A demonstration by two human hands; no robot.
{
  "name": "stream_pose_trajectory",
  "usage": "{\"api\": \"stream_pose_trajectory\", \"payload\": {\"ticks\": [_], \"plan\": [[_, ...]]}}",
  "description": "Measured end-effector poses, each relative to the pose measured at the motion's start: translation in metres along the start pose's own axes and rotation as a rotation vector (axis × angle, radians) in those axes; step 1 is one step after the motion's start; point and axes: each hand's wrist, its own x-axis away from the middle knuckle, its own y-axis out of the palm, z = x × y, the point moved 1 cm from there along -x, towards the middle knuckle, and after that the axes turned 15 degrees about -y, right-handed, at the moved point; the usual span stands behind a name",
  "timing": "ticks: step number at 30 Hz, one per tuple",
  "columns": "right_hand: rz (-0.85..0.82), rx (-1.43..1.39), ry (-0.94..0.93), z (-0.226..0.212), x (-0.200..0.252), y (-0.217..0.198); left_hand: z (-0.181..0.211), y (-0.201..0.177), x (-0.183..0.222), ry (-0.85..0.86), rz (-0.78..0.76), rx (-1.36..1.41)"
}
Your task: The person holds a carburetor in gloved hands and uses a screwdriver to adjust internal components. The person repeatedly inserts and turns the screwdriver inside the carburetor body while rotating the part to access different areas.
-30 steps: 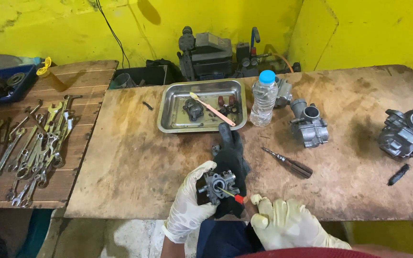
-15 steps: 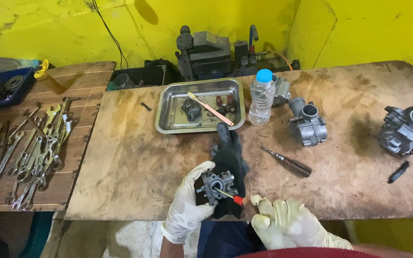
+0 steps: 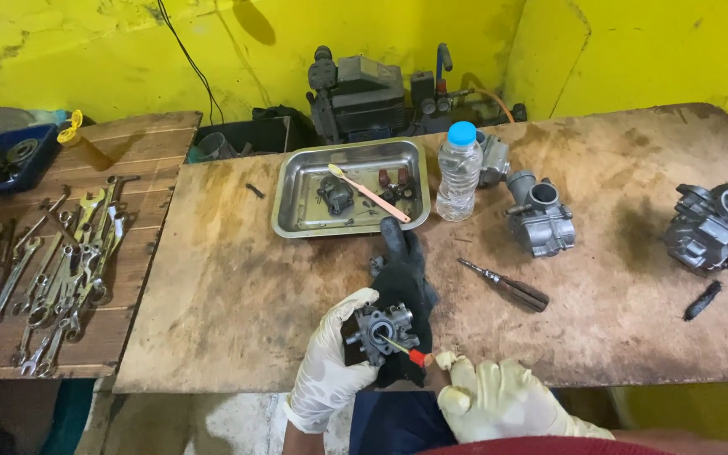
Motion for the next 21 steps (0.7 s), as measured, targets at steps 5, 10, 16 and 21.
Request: {"api": "stream_pose_trajectory", "payload": {"ticks": [5, 10, 16, 21], "plan": [[-0.141, -0.220, 0.043, 0.024, 0.054, 0.048, 0.001, 0.000, -0.001, -0.018, 0.031, -0.042], [-0.671, -0.824, 0.434, -0.004, 0.117, 0.076, 0.001, 0.000, -0.002, 0.014, 0.017, -0.039], [-0.204, -0.963, 0.760, 0.011, 0.086, 0.048, -0.002, 0.001, -0.002, 0.009, 0.001, -0.018], [0.578, -1.069, 1.332, -0.010, 0.032, 0.032, -0.002, 0.000, -0.003, 0.025, 0.017, -0.082]]}}
